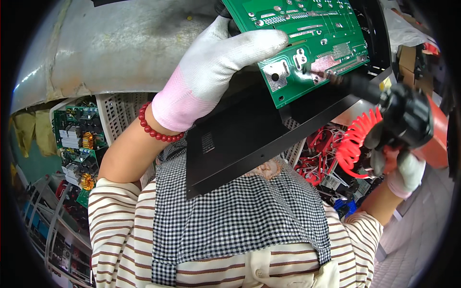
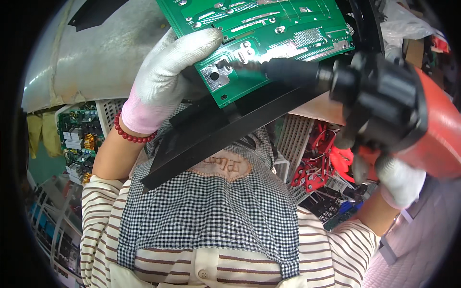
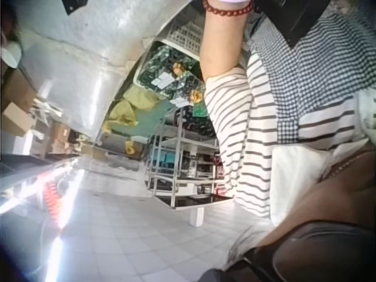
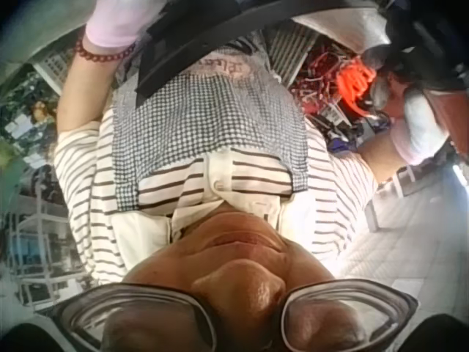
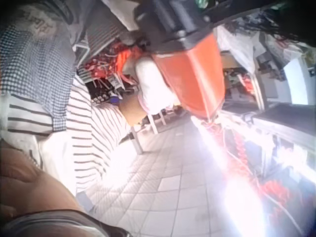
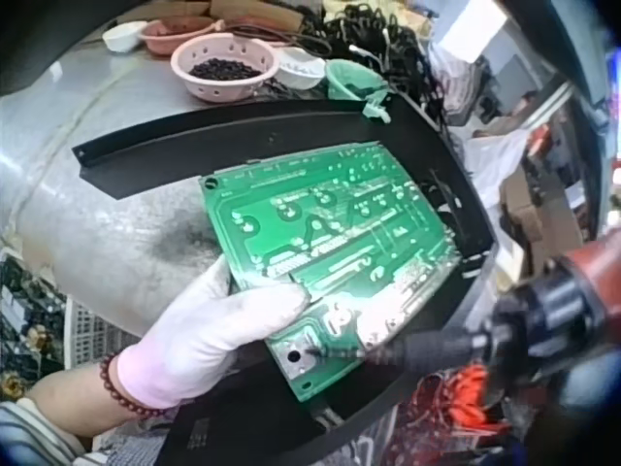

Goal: The person assembles an electronic device by applying a label to a black casing, using a pneumatic screwdriver to fasten a green circuit board, and attaching a red power supply unit. They connect internal wires and secure components within the casing.

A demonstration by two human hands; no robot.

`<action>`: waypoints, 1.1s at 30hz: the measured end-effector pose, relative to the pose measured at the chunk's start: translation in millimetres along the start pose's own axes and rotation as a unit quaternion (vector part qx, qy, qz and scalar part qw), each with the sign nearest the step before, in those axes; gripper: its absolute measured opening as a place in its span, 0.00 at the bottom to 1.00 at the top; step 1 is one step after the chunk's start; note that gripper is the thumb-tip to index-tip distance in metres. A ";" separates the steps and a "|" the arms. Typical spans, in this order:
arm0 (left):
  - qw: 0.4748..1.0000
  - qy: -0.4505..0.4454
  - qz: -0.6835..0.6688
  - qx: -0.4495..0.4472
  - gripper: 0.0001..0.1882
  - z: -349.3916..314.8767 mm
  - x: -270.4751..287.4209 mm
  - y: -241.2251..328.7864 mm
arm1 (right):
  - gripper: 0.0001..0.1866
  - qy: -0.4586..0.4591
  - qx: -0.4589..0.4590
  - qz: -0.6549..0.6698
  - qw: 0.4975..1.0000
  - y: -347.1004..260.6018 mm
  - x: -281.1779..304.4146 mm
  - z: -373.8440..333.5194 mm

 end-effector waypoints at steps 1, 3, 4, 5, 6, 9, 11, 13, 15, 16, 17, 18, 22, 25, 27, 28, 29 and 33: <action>1.000 -0.010 -0.007 0.000 0.23 0.1 -0.5 -1.2 | 0.32 -0.011 0.001 -0.042 0.999 -8.8 3.0 -0.7; 0.998 0.022 0.056 -0.034 0.23 2.7 6.3 0.3 | 0.31 -0.035 0.006 -0.105 0.994 -22.0 5.5 0.2; 0.994 0.039 0.088 -0.051 0.24 4.1 9.6 1.5 | 0.31 -0.048 0.011 -0.134 0.990 -28.5 5.7 1.1; 0.993 0.037 0.101 -0.055 0.24 5.2 10.8 0.9 | 0.30 -0.060 0.018 -0.159 0.985 -34.4 5.5 1.4; 0.991 0.037 0.114 -0.059 0.24 5.8 12.6 0.7 | 0.30 -0.071 0.023 -0.183 0.980 -39.0 4.8 1.6; 0.991 0.036 0.115 -0.058 0.24 9.1 12.4 -1.3 | 0.29 -0.107 0.043 -0.247 0.962 -53.0 0.4 1.6; 0.991 0.032 0.114 -0.058 0.24 10.8 11.9 -1.7 | 0.28 -0.131 0.059 -0.284 0.948 -61.8 -5.2 3.5; 0.990 0.027 0.125 -0.062 0.24 11.5 12.6 -2.4 | 0.27 -0.156 0.076 -0.312 0.934 -70.0 -12.0 6.0; 0.990 0.019 0.128 -0.056 0.25 13.7 11.6 -2.6 | 0.26 -0.183 0.096 -0.346 0.915 -75.6 -24.3 7.1; 0.990 0.015 0.129 -0.053 0.25 14.4 10.4 -2.6 | 0.25 -0.193 0.106 -0.358 0.907 -81.2 -26.8 9.4; 0.990 0.019 0.130 -0.053 0.25 14.5 9.3 -2.9 | 0.25 -0.204 0.118 -0.373 0.897 -85.9 -31.6 10.1; 0.990 0.023 0.130 -0.051 0.26 15.6 8.3 -2.8 | 0.25 -0.215 0.124 -0.388 0.888 -89.7 -37.8 12.3; 0.994 -0.020 0.083 -0.065 0.28 16.6 4.7 2.7 | 0.23 -0.254 0.168 -0.433 0.848 -103.2 -56.4 18.3; 0.995 -0.035 0.058 -0.078 0.29 20.1 3.4 1.0 | 0.22 -0.273 0.192 -0.457 0.824 -105.9 -65.6 20.2; 0.994 -0.050 0.065 -0.077 0.29 24.2 0.1 0.2 | 0.21 -0.281 0.200 -0.469 0.813 -106.2 -71.9 19.2; 0.993 -0.056 0.068 -0.077 0.29 26.2 -2.0 0.1 | 0.21 -0.281 0.207 -0.474 0.808 -108.3 -70.0 22.2; 0.993 -0.055 0.068 -0.074 0.29 27.1 -0.6 0.5 | 0.20 -0.287 0.214 -0.478 0.802 -109.5 -73.7 25.6; 0.996 -0.041 0.048 -0.070 0.29 33.1 3.5 -5.6 | 0.19 -0.293 0.223 -0.490 0.790 -113.4 -82.1 26.3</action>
Point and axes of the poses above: each hand's wrist, its own z-axis towards the middle knuckle, its own x-axis out of the back of the hand, y = z × x, the point moved 7 cm from there along z, towards the middle knuckle, and after that the axes turned 2 degrees about -z, right-handed, at the moved point
